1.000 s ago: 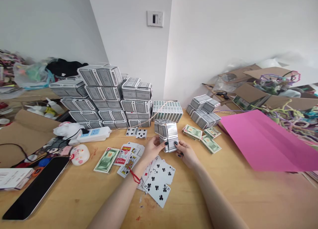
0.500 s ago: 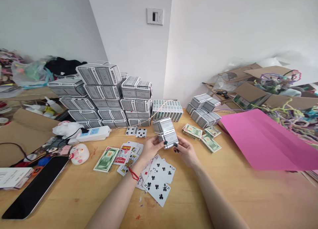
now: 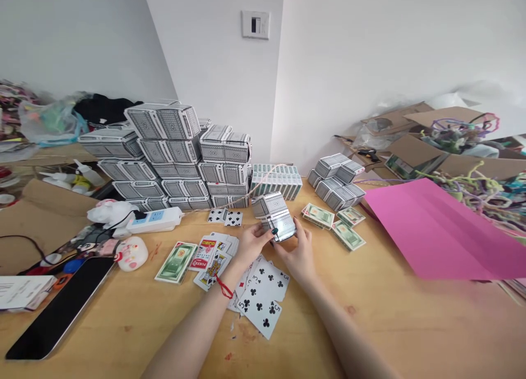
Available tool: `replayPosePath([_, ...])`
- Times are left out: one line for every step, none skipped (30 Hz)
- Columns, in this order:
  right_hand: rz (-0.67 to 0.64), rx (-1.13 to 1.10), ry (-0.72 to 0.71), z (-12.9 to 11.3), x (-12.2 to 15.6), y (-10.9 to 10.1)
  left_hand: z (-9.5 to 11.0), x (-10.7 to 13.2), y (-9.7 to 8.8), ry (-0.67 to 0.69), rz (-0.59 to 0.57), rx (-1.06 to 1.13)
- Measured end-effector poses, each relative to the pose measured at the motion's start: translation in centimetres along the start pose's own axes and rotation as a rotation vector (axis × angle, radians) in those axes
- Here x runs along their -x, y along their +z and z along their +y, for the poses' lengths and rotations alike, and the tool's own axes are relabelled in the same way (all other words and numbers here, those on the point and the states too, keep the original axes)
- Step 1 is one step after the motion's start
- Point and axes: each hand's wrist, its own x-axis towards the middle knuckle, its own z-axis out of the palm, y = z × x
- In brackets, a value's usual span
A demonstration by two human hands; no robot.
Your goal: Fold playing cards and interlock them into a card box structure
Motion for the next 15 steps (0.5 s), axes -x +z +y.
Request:
replayPosePath([-0.013,-0.030,0.005,0.1,0.0,0.0,0.0,0.0,0.0,0.004,-0.004,-0.013])
replayPosePath([-0.033,-0.075,0.015,0.2,0.0,0.1,0.0,0.0,0.1,0.008,-0.010,-0.026])
replayPosePath([-0.056,-0.129,0.028,0.4,0.0,0.1,0.0,0.1,0.1,0.013,-0.015,-0.039])
replayPosePath([-0.073,-0.184,0.040,0.5,0.0,0.2,0.0,0.1,0.1,0.018,-0.018,-0.050])
replayPosePath([-0.085,-0.236,0.050,0.6,0.0,0.3,0.1,0.2,0.2,0.022,-0.018,-0.062])
replayPosePath([-0.091,-0.280,0.061,0.7,-0.1,0.3,0.1,0.3,0.2,0.025,-0.017,-0.073])
replayPosePath([-0.093,-0.321,0.074,0.8,-0.1,0.4,0.1,0.3,0.2,0.028,-0.016,-0.085])
replayPosePath([-0.098,-0.360,0.089,0.8,-0.1,0.4,0.2,0.4,0.3,0.033,-0.015,-0.097])
replayPosePath([-0.104,-0.395,0.105,0.9,-0.1,0.4,0.2,0.4,0.3,0.040,-0.015,-0.110])
replayPosePath([-0.111,-0.425,0.122,1.0,-0.1,0.4,0.2,0.4,0.3,0.047,-0.014,-0.124])
replayPosePath([-0.118,-0.452,0.137,1.1,-0.2,0.5,0.2,0.5,0.3,0.055,-0.013,-0.136])
replayPosePath([-0.122,-0.471,0.150,1.1,-0.2,0.5,0.1,0.5,0.4,0.060,-0.010,-0.146])
replayPosePath([-0.125,-0.485,0.160,1.2,-0.2,0.5,0.1,0.5,0.4,0.064,-0.004,-0.154])
replayPosePath([-0.126,-0.495,0.168,1.3,-0.2,0.5,0.0,0.5,0.4,0.067,0.000,-0.160])
replayPosePath([-0.126,-0.502,0.174,1.3,-0.2,0.6,0.0,0.5,0.4,0.072,0.005,-0.165])
